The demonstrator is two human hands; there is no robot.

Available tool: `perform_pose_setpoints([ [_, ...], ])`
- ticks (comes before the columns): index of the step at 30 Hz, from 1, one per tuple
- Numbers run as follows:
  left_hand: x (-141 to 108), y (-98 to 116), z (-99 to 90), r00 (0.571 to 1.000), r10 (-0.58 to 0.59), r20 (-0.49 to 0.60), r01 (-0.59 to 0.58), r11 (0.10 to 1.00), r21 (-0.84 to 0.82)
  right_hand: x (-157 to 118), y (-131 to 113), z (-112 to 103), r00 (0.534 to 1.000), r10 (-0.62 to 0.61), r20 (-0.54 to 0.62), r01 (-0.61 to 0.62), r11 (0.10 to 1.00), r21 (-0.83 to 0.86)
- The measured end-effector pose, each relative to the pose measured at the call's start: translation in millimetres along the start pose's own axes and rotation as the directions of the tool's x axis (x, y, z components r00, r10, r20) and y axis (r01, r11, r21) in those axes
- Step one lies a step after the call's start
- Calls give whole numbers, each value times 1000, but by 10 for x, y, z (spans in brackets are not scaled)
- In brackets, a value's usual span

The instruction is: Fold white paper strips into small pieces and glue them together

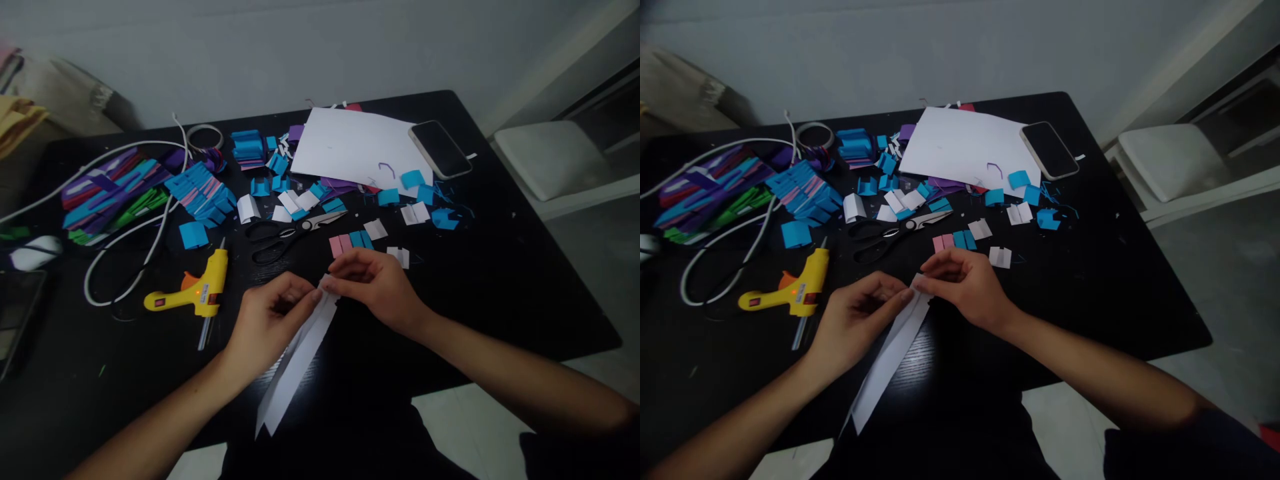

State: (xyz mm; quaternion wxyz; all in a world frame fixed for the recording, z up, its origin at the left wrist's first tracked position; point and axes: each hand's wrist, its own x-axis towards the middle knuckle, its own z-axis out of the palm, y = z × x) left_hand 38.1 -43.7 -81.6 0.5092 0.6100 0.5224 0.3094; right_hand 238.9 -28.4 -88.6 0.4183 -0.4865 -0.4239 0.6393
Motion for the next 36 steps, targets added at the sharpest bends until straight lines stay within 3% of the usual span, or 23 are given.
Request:
perform_pose_setpoints([
  [7,15,41,-44,994,-30,101,36,998,-52,-11,-21,-2,1000,1,26,0,999,-41],
  [11,23,65,-49,995,-42,90,51,993,-104,-16,-58,-10,999,-32,11,33,994,-101],
  [19,12,91,-32,997,-66,36,69,994,-86,-24,-21,17,995,44,93,-43,999,-18],
  [25,49,99,-68,987,-81,142,102,984,-148,-46,-10,48,999,-9,38,12,997,-77],
  [28,88,98,-94,980,-85,181,116,978,-171,-29,-4,39,996,29,82,-25,998,-50],
  [33,109,104,-85,999,-35,29,41,975,-217,-27,19,54,951,144,275,-171,982,78],
  [36,98,104,-73,998,-67,-1,64,958,-278,-49,29,72,915,185,358,-241,963,118],
])
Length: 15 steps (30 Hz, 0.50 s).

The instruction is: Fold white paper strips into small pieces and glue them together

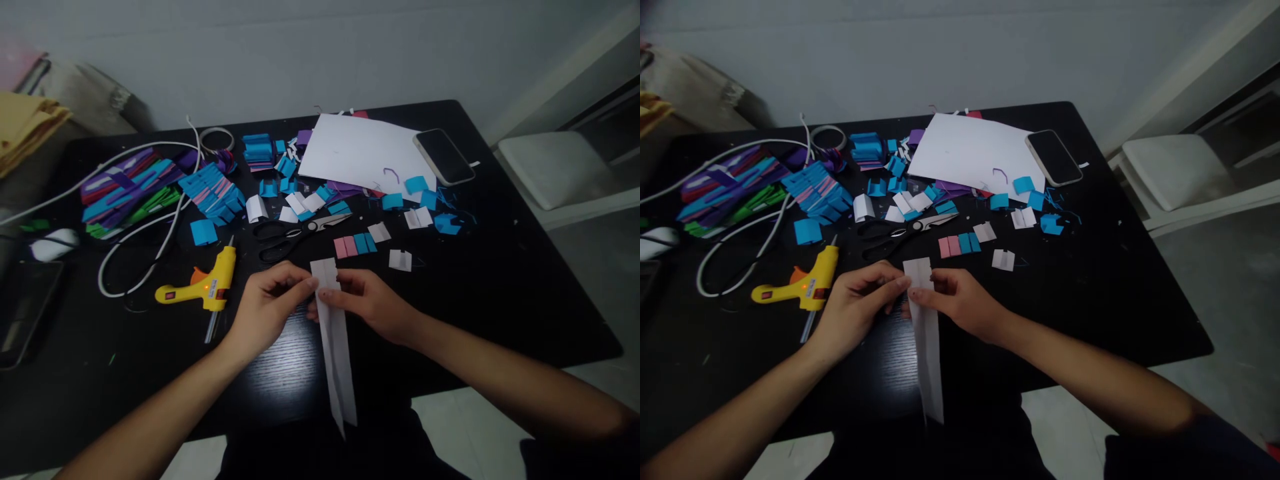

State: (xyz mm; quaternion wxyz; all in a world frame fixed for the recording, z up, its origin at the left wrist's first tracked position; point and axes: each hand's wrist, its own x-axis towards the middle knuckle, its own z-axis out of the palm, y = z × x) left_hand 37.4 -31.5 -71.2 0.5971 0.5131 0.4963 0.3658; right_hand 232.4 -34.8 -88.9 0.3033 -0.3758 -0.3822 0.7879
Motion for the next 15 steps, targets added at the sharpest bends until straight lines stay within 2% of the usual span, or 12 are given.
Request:
perform_pose_setpoints([
  [4,14,-5,-28,998,-64,13,64,998,11,-16,-17,3,999,42,-1,-41,997,62],
  [11,78,16,-119,971,-135,199,119,989,90,7,-36,29,991,131,8,-130,990,-60],
  [15,38,108,-268,980,-114,160,92,986,138,-18,-98,11,983,181,39,-178,982,-64],
])
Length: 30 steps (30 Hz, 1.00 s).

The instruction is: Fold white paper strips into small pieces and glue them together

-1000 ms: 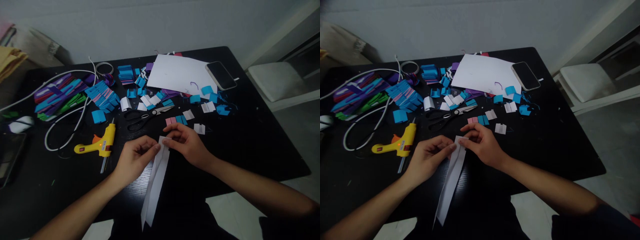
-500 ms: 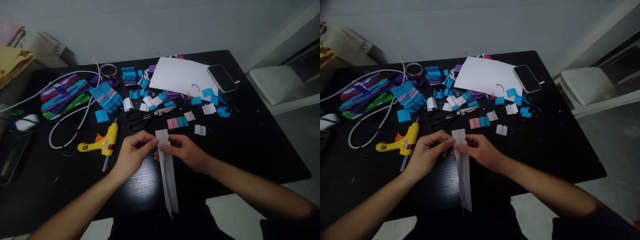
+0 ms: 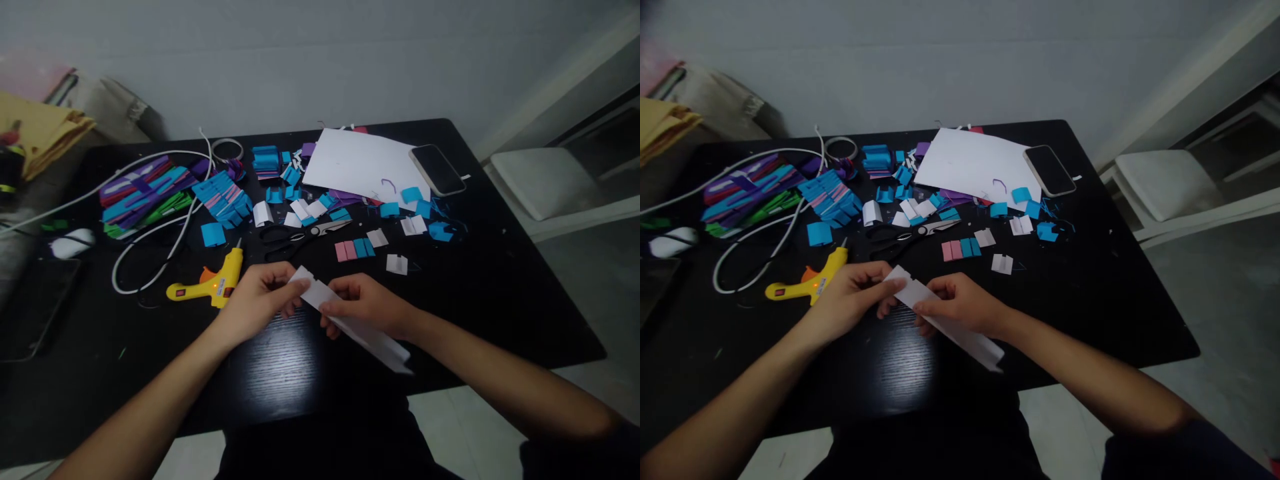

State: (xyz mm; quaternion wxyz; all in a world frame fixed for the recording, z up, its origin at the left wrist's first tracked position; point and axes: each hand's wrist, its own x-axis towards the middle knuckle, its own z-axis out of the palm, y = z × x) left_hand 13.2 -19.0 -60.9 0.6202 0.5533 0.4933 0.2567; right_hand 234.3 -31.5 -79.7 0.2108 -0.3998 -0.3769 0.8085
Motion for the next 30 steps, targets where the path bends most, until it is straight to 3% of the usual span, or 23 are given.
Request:
perform_pose_setpoints([
  [5,-322,-4,-201,997,-10,-81,12,1000,24,-129,-173,-133,980,132,151,-113,985,-132],
  [9,-562,-88,-246,995,-24,-92,26,1000,13,-154,-257,-167,952,207,224,-148,956,-252],
  [14,-608,-57,-214,992,-119,31,119,993,25,-74,-229,23,925,248,288,-152,936,-317],
  [19,-568,-73,-171,941,-250,228,268,962,-49,-59,-275,173,912,262,315,-115,902,-415],
  [21,-553,-115,-158,940,-250,233,272,960,-68,-97,-332,192,925,227,304,-29,841,-540],
  [24,-530,-168,-135,949,-240,204,261,962,-80,-168,-392,218,962,42,269,191,598,-778],
  [26,-524,-185,-124,951,-238,196,258,962,-85,-201,-399,233,971,-5,239,210,491,-845],
  [30,-567,-197,-161,961,-227,158,244,965,-99,-240,-404,183,972,63,227,158,540,-827],
])
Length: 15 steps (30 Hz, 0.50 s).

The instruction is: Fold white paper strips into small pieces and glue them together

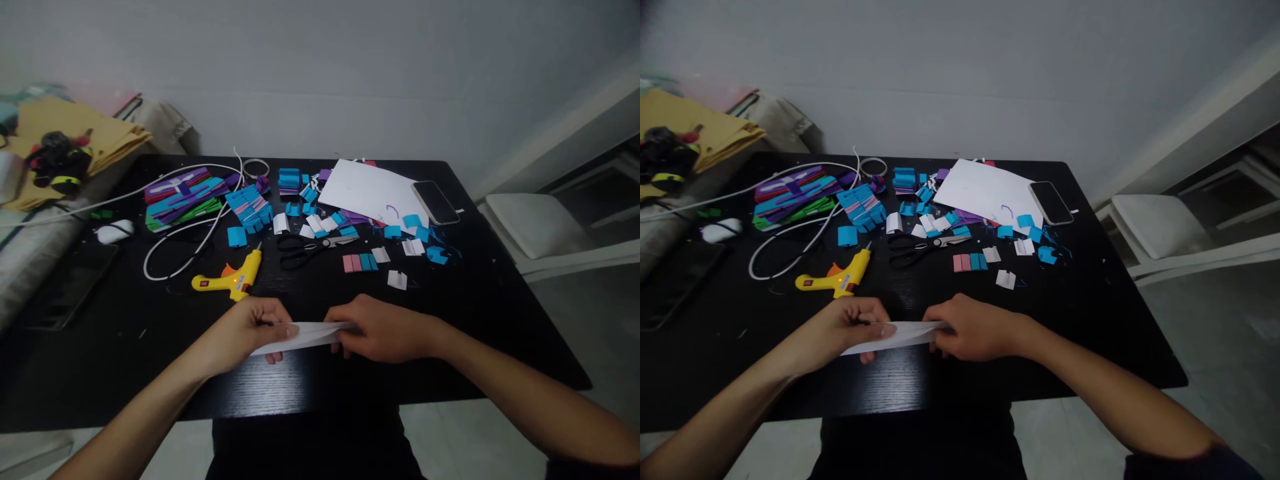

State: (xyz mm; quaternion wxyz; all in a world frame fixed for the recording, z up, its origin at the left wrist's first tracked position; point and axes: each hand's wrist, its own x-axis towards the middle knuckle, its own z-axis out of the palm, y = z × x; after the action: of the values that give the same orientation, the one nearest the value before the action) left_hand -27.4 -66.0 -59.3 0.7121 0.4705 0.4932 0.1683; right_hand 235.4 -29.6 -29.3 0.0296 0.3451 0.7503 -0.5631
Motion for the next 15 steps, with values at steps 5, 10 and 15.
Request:
perform_pose_setpoints([
  [5,-121,-43,-144,999,-11,-39,11,1000,12,-76,102,-121,991,3,-135,7,997,73],
  [10,-97,11,-171,983,-43,177,20,992,128,1,138,-86,971,-26,-236,67,984,167],
  [15,73,124,6,957,-60,282,55,998,25,143,144,38,968,-71,-242,134,957,256],
])
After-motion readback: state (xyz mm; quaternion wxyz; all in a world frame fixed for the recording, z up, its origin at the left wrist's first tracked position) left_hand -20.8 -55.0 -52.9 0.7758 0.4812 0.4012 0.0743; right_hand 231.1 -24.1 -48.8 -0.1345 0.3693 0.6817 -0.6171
